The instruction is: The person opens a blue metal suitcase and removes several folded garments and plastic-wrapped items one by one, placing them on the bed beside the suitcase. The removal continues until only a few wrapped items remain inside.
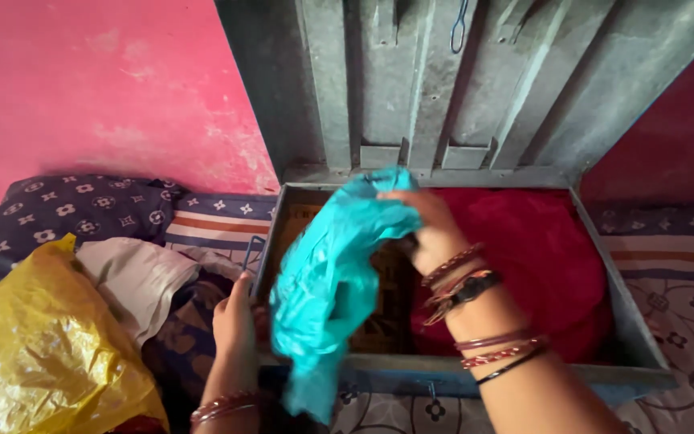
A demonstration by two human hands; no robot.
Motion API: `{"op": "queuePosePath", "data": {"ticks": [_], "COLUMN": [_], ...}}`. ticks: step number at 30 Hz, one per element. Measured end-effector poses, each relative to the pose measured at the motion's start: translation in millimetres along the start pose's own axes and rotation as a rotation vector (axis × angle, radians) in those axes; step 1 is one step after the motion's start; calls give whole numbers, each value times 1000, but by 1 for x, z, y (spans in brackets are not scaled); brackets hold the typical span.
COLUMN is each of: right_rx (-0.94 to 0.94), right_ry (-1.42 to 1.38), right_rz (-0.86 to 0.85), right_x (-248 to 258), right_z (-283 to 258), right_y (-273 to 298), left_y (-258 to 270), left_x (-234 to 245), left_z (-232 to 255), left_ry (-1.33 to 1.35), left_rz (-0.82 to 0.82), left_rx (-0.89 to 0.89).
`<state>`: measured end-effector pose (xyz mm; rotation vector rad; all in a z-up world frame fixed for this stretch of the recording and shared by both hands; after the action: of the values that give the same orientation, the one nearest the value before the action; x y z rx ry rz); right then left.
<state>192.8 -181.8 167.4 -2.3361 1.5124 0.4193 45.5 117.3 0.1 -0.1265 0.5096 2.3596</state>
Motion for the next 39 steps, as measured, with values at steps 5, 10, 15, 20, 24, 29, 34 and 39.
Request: {"op": "queuePosePath", "data": {"ticks": [5,10,15,20,24,29,34,39], "right_rx": [44,81,81,117,102,206,237,40], "right_ry": [-17,106,36,233,308,565,582,590], "right_rz": [-100,-108,-198,-289,-324,-365,-429,-545], "right_x": [-68,-98,-129,-152,-187,-215,-289,-325], "right_z": [-64,-83,-85,-84,-75,-10,71,182], "right_y": [19,34,41,29,28,-14,-15,10], "left_y": [67,142,166,98,3,-6,-10,29], "left_x": [-43,-85,-93,-34,44,146,244,274], "left_z": [5,18,59,74,107,207,285,299], "left_ry": [64,62,691,613,402,228,75,-997], "left_rz": [-352,-609,-856,-545,-226,100,247,723], "left_rx": [505,617,348,298,-320,-573,-774,-594]}}
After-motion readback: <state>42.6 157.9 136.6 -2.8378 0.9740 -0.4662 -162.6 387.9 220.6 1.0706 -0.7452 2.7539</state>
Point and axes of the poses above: each hand's wrist, its own y-axis away from the middle knuckle, its own x-axis out of the back of the hand, z = x × y, the point moved 6 cm from there along -y, towards the middle knuckle, and after that the axes turned 1 degree about y, right-handed, at the moved point
